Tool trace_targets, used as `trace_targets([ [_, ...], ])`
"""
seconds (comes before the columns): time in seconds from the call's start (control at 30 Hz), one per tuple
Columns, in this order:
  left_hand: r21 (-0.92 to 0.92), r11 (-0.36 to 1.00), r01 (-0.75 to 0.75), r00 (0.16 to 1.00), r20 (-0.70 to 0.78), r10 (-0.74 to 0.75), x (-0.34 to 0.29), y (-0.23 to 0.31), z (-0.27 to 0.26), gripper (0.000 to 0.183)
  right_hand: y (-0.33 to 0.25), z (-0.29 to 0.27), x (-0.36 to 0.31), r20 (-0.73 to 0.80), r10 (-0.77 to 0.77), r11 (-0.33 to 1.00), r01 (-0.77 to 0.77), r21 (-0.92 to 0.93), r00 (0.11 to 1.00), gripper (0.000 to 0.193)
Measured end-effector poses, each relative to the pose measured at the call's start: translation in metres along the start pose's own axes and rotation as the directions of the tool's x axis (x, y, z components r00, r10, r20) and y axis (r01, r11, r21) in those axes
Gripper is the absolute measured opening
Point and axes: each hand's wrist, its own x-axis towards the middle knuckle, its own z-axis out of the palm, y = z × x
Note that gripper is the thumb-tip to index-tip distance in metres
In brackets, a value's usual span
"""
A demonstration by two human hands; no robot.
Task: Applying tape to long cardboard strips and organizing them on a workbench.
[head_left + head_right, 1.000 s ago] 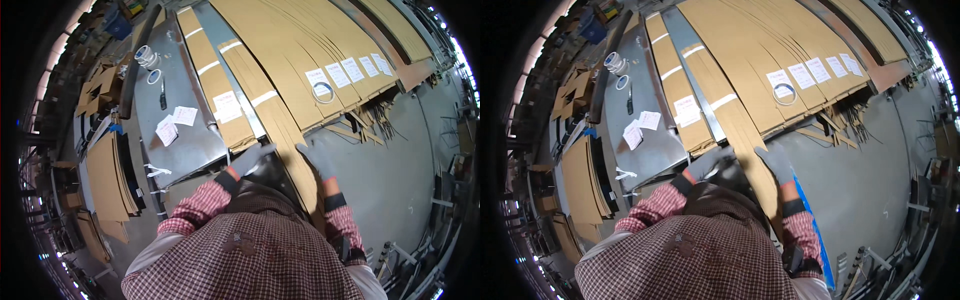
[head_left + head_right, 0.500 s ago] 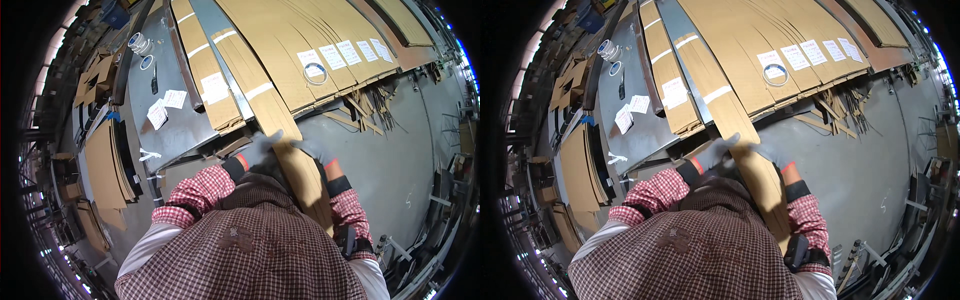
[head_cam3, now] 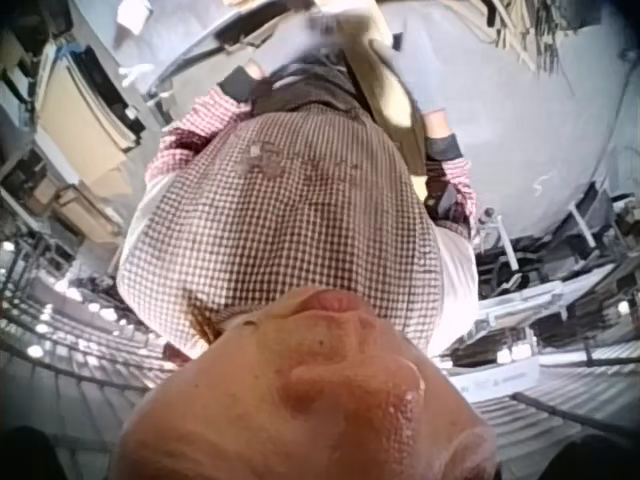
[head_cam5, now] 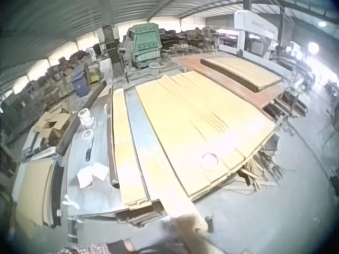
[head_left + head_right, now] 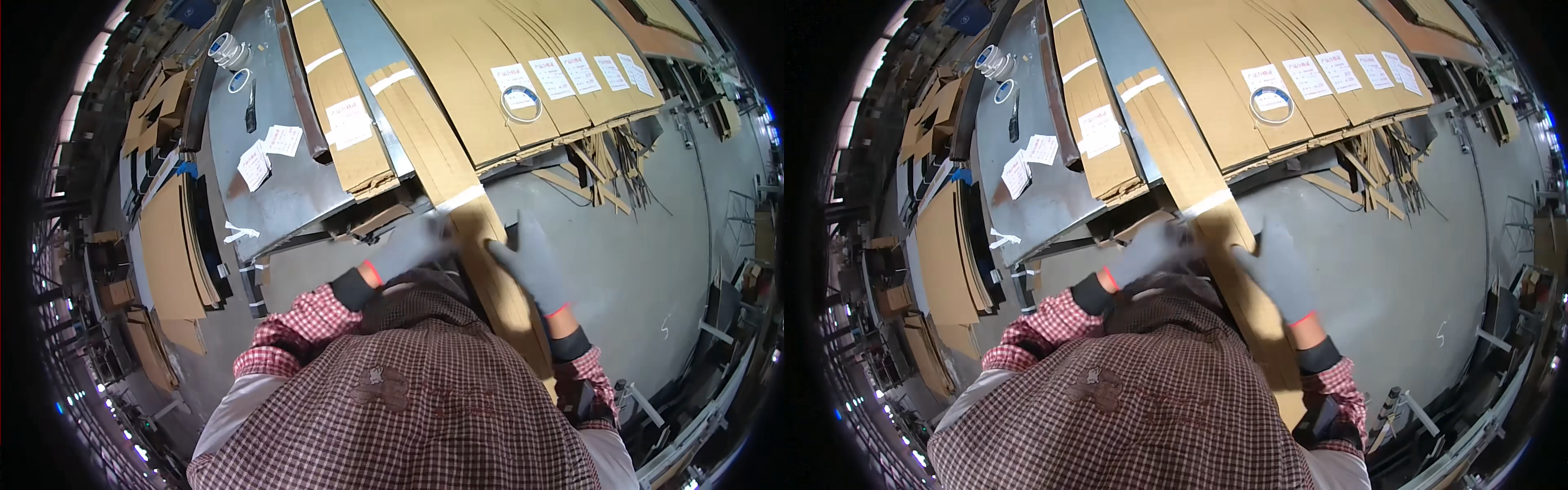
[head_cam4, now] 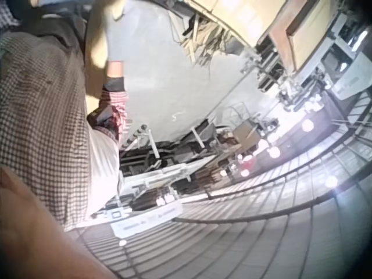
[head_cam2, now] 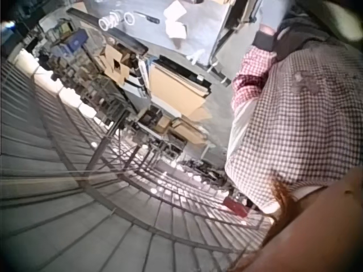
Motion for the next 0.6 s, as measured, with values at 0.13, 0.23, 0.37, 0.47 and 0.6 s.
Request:
trace_targets([
  [0.13,0.468,0.868,-0.167,0.819,-0.424,0.386,0.061,0.009,0.009,0.021,-0.025,0.091,0.011,-0.470,-0.231,0.921,0.035,-0.389,0.852,0.088],
  [0.23,0.460,0.879,-0.130,0.879,-0.356,0.316,0.091,0.001,0.016,0.019,-0.013,0.117,0.014,-0.439,-0.247,0.932,0.087,-0.353,0.864,0.099],
  [0.37,0.542,0.831,-0.122,0.916,-0.261,0.305,0.115,-0.013,0.020,0.019,-0.007,0.120,0.016,-0.408,-0.207,0.928,0.047,-0.369,0.889,0.096],
  [0.47,0.561,0.807,-0.183,0.884,-0.266,0.385,0.119,-0.017,0.019,0.018,-0.008,0.117,0.015,-0.381,-0.200,0.926,0.046,-0.375,0.903,0.094],
  [0.6,0.528,0.810,-0.256,0.878,-0.224,0.423,0.094,-0.029,0.012,0.020,-0.009,0.115,0.013,-0.387,-0.220,0.931,0.075,-0.357,0.896,0.090],
])
